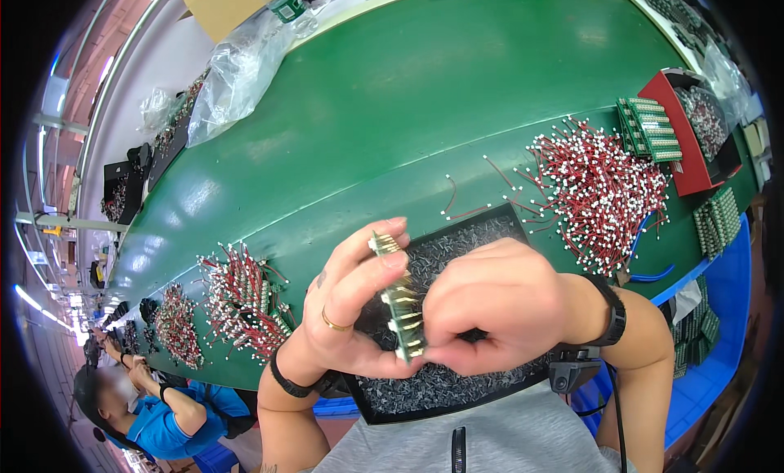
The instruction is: Assembling small electronic components onto printed circuit boards at an assembly line workstation.
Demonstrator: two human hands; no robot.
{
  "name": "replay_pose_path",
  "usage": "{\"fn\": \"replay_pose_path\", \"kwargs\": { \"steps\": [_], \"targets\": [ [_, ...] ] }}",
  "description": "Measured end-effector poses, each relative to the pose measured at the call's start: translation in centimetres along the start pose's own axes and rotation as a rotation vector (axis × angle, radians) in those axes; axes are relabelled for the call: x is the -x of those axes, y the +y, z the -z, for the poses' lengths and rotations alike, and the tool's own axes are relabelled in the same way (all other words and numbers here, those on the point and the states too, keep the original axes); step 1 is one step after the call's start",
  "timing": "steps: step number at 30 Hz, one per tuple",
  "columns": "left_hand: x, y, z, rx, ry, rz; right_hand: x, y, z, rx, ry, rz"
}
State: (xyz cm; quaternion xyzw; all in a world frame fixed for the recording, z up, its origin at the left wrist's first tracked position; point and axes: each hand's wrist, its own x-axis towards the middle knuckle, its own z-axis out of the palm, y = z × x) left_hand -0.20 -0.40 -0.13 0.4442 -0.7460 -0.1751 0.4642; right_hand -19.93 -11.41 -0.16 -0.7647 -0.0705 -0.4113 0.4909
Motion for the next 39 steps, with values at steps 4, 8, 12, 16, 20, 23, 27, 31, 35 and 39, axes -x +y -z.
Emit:
{"fn": "replay_pose_path", "kwargs": {
  "steps": [4, 8, 12, 16, 20, 23, 27, 31, 35, 39],
  "targets": [
    [-0.17, -0.07, 0.09, 0.009, 0.017, 0.002, -0.02, 0.06, 0.36, 0.024, 0.053, -0.012],
    [0.06, -0.03, 0.12, 0.011, 0.007, 0.006, 0.07, 0.24, 0.19, 0.046, -0.017, -0.044],
    [0.28, -0.28, 0.19, 0.057, 0.029, -0.009, -0.10, -0.14, 0.38, 0.053, -0.143, -0.080],
    [0.28, -0.47, 0.11, 0.068, 0.024, -0.007, -0.08, -0.23, -0.06, 0.030, -0.068, -0.081],
    [0.35, -0.64, 0.08, 0.063, 0.029, -0.003, 0.03, -0.13, -0.07, 0.034, -0.060, -0.082],
    [0.44, -0.49, 0.06, 0.060, 0.021, 0.004, 0.09, 0.03, -0.04, 0.037, -0.070, -0.075],
    [0.78, -0.57, -0.02, 0.087, 0.060, 0.020, -0.01, -0.29, 0.17, -0.083, 0.010, -0.100],
    [0.69, -0.66, 0.05, 0.102, 0.042, 0.029, 0.10, -0.39, -0.05, -0.068, -0.040, -0.176],
    [0.54, -0.55, 0.12, 0.072, 0.025, 0.020, 0.06, -0.14, -0.15, -0.011, -0.048, -0.115],
    [0.33, -0.26, -0.03, 0.038, 0.035, 0.008, -0.08, -0.35, 0.02, -0.003, -0.039, -0.114]
  ]
}}
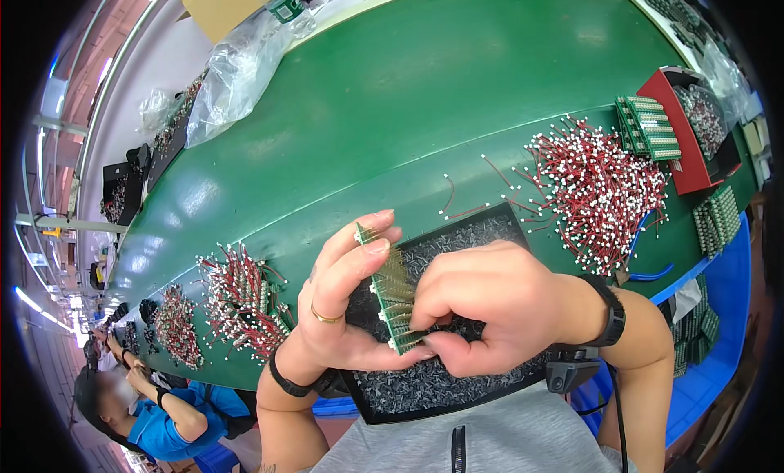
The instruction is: Assembling small electronic components onto printed circuit boards at an assembly line workstation.
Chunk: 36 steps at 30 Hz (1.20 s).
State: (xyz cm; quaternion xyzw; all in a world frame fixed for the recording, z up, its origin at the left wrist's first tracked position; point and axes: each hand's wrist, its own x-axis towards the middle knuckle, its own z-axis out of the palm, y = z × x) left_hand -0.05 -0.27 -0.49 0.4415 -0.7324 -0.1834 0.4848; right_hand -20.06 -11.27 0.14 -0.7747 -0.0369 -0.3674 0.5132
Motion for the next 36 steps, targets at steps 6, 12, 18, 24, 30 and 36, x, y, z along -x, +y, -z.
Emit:
{"fn": "replay_pose_path", "kwargs": {
  "steps": [6, 12, 18, 24, 30, 36],
  "targets": [
    [-0.11, -0.18, 0.03, 0.002, 0.001, 0.011, 0.03, -0.16, -0.11, -0.010, 0.036, -0.032],
    [0.19, -0.21, 0.12, 0.044, 0.003, 0.004, 0.12, 0.10, 0.28, 0.103, -0.037, 0.032],
    [0.53, -0.61, 0.05, 0.135, 0.030, 0.012, 0.08, 0.16, -0.04, 0.042, 0.000, -0.010],
    [0.65, -0.44, 0.00, 0.110, 0.040, 0.005, 0.23, -0.01, 0.30, 0.117, -0.071, 0.032],
    [0.35, -0.44, 0.02, 0.100, 0.019, 0.009, 0.06, 0.15, -0.18, 0.004, -0.011, -0.015],
    [0.44, -0.28, 0.14, 0.071, 0.035, -0.018, 0.12, -0.17, 0.32, 0.074, 0.028, 0.033]
  ]
}}
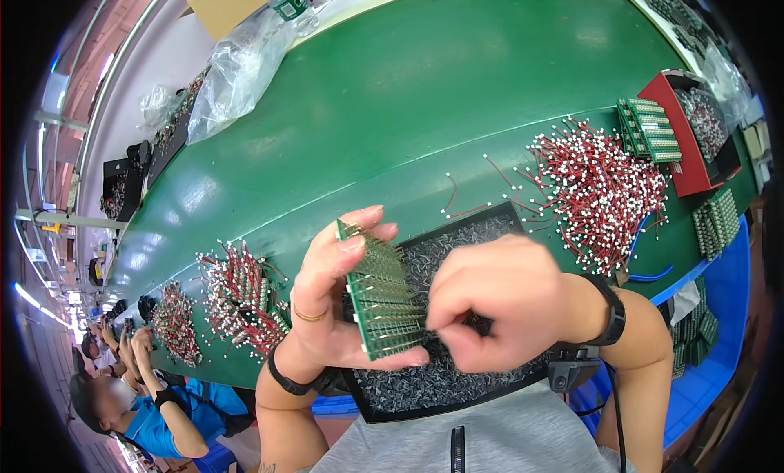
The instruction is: Assembling small electronic components onto printed circuit boards at an assembly line workstation.
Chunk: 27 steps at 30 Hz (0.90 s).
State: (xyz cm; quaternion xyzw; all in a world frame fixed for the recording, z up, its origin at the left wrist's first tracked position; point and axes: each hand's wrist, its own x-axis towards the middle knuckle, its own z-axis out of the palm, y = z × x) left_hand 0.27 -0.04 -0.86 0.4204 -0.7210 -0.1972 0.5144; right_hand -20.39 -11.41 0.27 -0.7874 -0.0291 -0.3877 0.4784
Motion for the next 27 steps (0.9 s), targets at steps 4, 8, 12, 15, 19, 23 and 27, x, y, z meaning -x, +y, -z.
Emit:
{"fn": "replay_pose_path", "kwargs": {
  "steps": [4, 8, 12, 15, 19, 23, 27],
  "targets": [
    [0.13, -0.29, -0.03, 0.029, 0.035, 0.016, -0.24, 0.06, -0.45, -0.074, -0.007, -0.055],
    [0.04, 0.02, -0.05, 0.004, 0.005, 0.002, 0.04, 0.39, -0.04, 0.030, -0.085, 0.004],
    [0.32, -0.06, 0.04, 0.022, 0.063, 0.041, 0.04, 0.21, 0.05, -0.046, 0.027, -0.057],
    [0.10, -0.19, -0.02, 0.049, 0.043, 0.011, -0.08, 0.27, -0.19, -0.015, -0.088, -0.033],
    [0.24, -0.07, -0.01, 0.011, 0.055, 0.014, 0.14, 0.28, 0.26, 0.055, -0.082, -0.006],
    [0.25, -0.11, 0.12, 0.032, 0.049, 0.011, 0.02, 0.29, -0.06, -0.020, 0.023, -0.069],
    [0.11, -0.05, 0.26, 0.026, 0.043, 0.014, 0.05, 0.28, -0.08, 0.024, -0.086, -0.041]
  ]
}}
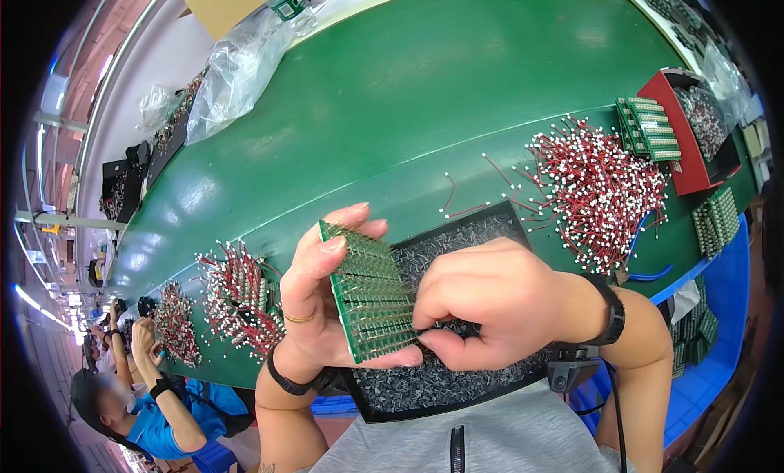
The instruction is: Assembling small electronic components onto printed circuit boards at an assembly line workstation.
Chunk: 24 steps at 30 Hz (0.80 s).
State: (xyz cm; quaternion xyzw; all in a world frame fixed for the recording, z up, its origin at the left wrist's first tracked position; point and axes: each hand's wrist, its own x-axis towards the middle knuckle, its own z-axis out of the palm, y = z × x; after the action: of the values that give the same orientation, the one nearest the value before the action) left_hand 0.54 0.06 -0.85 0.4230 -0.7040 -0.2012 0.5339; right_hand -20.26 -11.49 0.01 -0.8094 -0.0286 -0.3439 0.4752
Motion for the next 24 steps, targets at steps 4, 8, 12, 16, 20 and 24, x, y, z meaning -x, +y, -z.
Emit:
{"fn": "replay_pose_path", "kwargs": {
  "steps": [4, 8, 12, 16, 20, 24],
  "targets": [
    [0.18, 0.13, -0.01, 0.021, 0.010, 0.005, 0.04, 0.06, 0.02, -0.004, 0.051, 0.016],
    [0.03, 0.06, -0.08, 0.027, -0.007, 0.004, -0.02, -0.10, -0.04, 0.012, -0.046, -0.022],
    [0.32, 0.16, 0.02, 0.054, 0.007, 0.016, 0.18, -0.05, 0.37, 0.007, -0.011, 0.009],
    [0.22, 0.28, -0.04, 0.036, 0.024, 0.033, -0.07, -0.13, 0.21, -0.058, 0.009, -0.024],
    [0.27, 0.35, 0.12, 0.034, 0.028, 0.032, 0.02, 0.05, 0.13, 0.042, -0.061, 0.009],
    [0.28, 0.29, 0.20, 0.044, 0.034, 0.028, -0.21, -0.34, -0.05, -0.008, 0.008, -0.027]
  ]
}}
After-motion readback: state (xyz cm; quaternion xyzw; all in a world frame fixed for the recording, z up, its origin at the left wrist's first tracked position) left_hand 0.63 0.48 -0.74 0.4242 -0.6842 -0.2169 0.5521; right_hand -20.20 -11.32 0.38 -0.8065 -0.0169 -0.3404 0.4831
